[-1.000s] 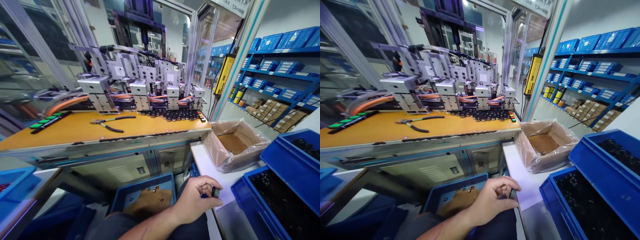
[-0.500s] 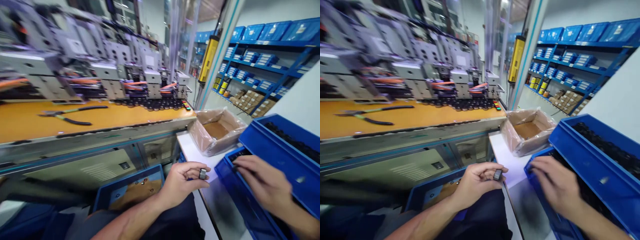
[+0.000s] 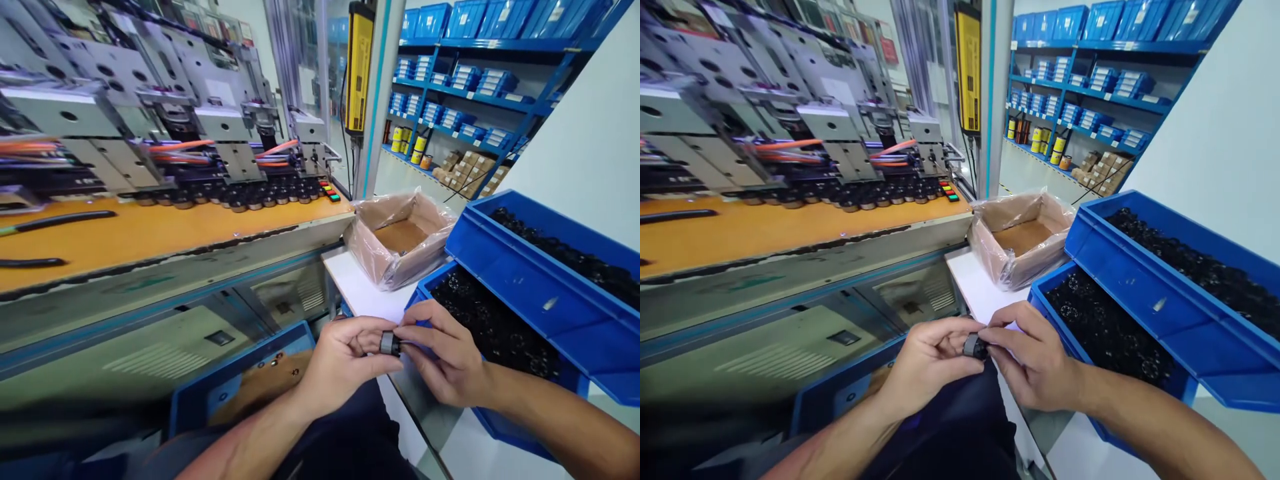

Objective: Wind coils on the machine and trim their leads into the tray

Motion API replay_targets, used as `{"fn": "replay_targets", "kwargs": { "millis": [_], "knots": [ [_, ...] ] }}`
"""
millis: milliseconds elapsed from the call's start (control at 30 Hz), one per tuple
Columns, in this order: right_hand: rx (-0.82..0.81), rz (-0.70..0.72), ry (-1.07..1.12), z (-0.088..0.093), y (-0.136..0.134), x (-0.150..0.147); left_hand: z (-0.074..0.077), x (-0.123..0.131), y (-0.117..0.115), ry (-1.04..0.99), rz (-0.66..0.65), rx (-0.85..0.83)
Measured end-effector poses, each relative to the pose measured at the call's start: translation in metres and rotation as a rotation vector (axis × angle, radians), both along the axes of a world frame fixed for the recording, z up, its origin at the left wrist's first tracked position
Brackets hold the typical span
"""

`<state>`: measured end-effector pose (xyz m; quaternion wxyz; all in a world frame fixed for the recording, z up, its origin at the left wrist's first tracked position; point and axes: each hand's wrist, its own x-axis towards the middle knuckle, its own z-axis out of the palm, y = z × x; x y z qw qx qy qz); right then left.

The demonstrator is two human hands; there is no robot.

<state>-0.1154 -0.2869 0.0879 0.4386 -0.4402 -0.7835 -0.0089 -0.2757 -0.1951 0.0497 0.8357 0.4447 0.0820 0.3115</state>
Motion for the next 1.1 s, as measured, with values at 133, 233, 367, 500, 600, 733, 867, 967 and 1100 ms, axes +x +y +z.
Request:
{"fn": "replay_targets", "kwargs": {
  "millis": [133,233,367,500,600,733,867,967,1100],
  "knots": [
    [0.038,0.001,-0.082,-0.002,0.000,0.003,0.001,-0.006,0.000,0.058,0.075,0.041],
    [0.070,0.016,-0.143,-0.004,0.001,0.005,0.002,-0.010,-0.001,0.093,0.113,0.067],
    [0.104,0.043,-0.196,-0.001,0.001,0.006,0.004,-0.011,-0.003,0.110,0.112,0.103],
    [0.131,0.027,-0.226,0.001,0.001,0.005,0.004,-0.011,-0.003,0.105,0.095,0.099],
    [0.138,0.027,-0.242,0.001,0.000,0.004,0.005,-0.011,-0.001,0.109,0.083,0.104],
    [0.142,0.018,-0.255,0.000,0.001,0.003,0.005,-0.010,-0.005,0.131,0.106,0.109],
    [0.239,-0.029,-0.344,-0.003,0.000,0.003,0.001,-0.004,-0.017,0.108,0.203,0.072],
    [0.258,-0.038,-0.353,-0.005,-0.002,0.004,-0.003,-0.003,-0.017,0.080,0.273,0.181],
    [0.167,-0.039,-0.208,-0.006,-0.002,0.002,0.000,-0.009,0.002,0.059,0.435,0.718]
  ]
}}
